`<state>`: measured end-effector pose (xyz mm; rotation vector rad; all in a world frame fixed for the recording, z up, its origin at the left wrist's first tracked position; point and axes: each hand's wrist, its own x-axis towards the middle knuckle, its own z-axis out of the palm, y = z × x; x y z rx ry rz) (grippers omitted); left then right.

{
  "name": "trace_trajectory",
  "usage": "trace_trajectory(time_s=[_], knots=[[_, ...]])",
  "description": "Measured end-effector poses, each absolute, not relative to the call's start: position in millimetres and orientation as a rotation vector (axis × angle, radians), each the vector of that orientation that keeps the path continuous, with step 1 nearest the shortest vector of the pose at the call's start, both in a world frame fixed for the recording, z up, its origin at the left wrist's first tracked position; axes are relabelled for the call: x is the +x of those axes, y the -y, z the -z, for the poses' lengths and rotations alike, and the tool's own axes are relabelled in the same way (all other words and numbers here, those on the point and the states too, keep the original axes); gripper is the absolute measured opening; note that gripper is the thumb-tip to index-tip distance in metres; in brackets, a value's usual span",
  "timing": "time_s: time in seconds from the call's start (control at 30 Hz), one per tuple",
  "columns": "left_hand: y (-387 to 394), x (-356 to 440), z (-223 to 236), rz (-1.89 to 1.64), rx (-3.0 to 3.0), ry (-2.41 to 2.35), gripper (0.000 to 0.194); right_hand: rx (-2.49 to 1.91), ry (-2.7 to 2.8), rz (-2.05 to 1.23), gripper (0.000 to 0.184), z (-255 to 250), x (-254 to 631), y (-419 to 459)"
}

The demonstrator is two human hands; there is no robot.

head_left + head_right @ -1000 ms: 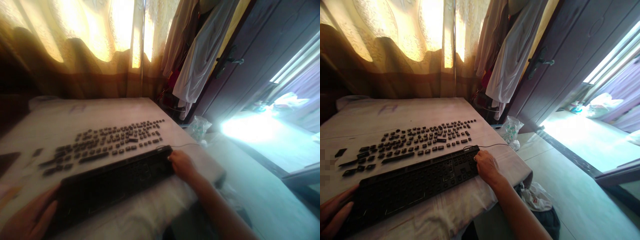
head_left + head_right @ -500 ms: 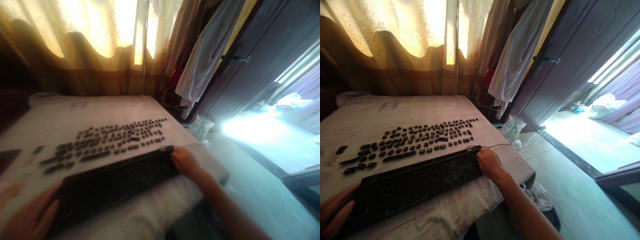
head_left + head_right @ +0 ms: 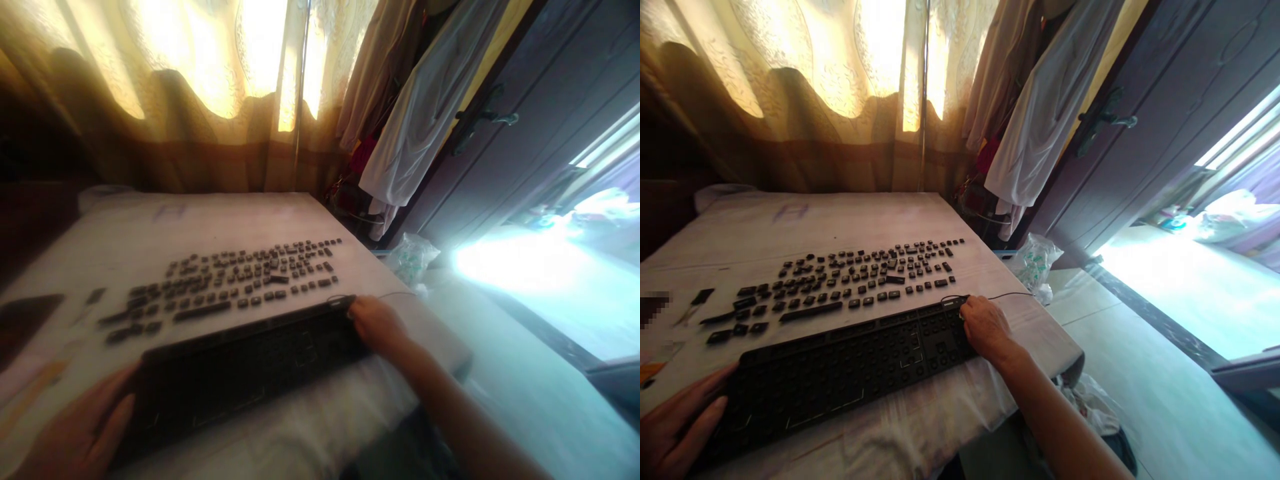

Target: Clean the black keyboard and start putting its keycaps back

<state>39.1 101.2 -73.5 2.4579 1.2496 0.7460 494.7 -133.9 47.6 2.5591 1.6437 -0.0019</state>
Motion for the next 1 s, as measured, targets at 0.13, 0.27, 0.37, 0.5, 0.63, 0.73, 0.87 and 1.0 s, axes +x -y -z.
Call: trace_trajectory(time_s=[0.13, 0.27, 0.37, 0.5, 0.63, 0.73, 0.87, 1.0], knots=[[-92, 50, 58, -0.899, 2.465, -1.178, 0.048, 2.582, -1.631, -0.006, 0.022, -51, 493, 132], [-84, 58, 46, -0.963, 2.513, -1.188, 0.046, 2.609, -1.617, -0.015, 0.022, -52, 490, 129], [-79, 61, 41, -0.978, 2.559, -1.204, 0.038, 2.625, -1.627, -0.026, 0.022, -51, 489, 130], [-76, 60, 37, -0.975, 2.700, -1.177, 0.036, 2.725, -1.678, -0.047, 0.025, -41, 493, 134], [-72, 61, 33, -0.960, 2.802, -1.148, 0.038, 2.797, -1.839, -0.048, 0.024, -32, 493, 136], [-65, 67, 25, -1.036, 2.787, -1.205, 0.035, 3.079, -2.096, -0.132, 0.022, -32, 475, 129], [-42, 87, 4, -1.185, 2.776, -1.142, 0.031, 3.250, -2.229, 0.173, 0.023, -34, 421, 105], [-7, 114, -17, -1.102, 2.720, -0.924, 0.038, 3.109, -2.451, 0.779, 0.024, -35, 359, 78]])
